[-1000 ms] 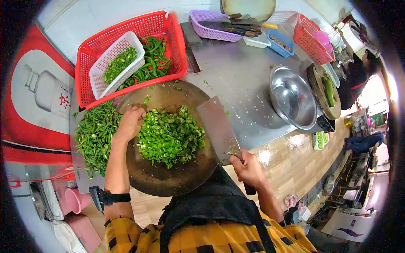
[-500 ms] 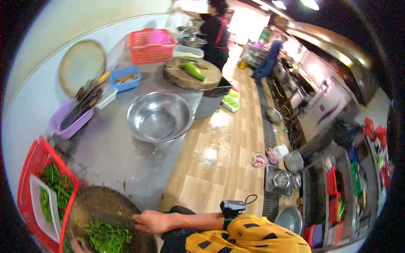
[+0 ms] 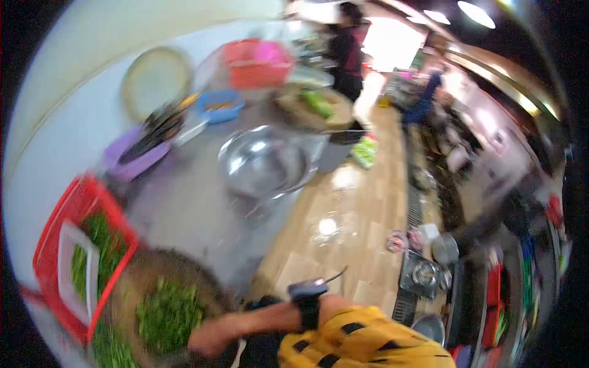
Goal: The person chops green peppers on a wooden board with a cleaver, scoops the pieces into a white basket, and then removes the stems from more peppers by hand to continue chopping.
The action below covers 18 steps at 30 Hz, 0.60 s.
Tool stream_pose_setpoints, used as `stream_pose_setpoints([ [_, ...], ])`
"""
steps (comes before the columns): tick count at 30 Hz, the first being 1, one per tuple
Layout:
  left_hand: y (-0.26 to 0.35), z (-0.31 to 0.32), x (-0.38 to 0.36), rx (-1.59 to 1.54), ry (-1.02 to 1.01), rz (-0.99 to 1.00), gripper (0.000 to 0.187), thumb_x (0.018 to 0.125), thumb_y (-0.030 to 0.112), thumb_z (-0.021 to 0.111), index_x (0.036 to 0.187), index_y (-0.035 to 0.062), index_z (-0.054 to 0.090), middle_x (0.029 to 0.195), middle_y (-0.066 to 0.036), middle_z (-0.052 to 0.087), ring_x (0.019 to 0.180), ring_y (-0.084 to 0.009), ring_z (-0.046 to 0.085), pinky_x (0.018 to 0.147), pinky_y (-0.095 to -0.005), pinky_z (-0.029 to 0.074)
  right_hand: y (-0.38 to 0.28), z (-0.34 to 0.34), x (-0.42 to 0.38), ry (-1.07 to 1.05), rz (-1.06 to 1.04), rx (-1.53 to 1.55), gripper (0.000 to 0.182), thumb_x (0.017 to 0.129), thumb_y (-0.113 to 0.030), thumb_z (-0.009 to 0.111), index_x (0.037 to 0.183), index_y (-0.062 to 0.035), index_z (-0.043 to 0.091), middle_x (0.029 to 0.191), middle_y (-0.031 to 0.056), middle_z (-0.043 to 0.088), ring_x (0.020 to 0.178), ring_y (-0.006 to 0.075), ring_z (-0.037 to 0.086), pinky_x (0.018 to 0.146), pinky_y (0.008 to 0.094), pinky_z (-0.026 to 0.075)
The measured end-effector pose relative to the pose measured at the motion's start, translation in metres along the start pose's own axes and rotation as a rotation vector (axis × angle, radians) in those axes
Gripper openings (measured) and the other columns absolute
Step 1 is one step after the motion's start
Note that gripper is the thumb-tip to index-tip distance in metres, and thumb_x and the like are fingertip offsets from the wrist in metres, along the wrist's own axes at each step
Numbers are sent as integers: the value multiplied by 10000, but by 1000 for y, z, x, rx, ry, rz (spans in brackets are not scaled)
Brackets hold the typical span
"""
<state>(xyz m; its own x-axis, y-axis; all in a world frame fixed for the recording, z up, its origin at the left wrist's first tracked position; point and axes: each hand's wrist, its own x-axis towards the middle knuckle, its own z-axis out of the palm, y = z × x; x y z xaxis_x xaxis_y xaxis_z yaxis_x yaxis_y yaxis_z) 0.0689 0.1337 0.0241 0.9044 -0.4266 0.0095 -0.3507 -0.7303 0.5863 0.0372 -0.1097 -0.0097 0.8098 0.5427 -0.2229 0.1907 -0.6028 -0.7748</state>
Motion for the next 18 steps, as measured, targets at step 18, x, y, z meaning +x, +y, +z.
stream_pose_setpoints([
  [18, 20, 72, -17, 30, 354, 75, 201, 763, 44, 627, 962, 47, 595, 962, -108, 575, 918, -314, 499, 820, -421, 370, -53, -12, -33, 225, 305, -228, 224, 887, -240, 477, 906, -18, 490, 639, 218, 593, 642, 439, 590, 578, 544, 458],
])
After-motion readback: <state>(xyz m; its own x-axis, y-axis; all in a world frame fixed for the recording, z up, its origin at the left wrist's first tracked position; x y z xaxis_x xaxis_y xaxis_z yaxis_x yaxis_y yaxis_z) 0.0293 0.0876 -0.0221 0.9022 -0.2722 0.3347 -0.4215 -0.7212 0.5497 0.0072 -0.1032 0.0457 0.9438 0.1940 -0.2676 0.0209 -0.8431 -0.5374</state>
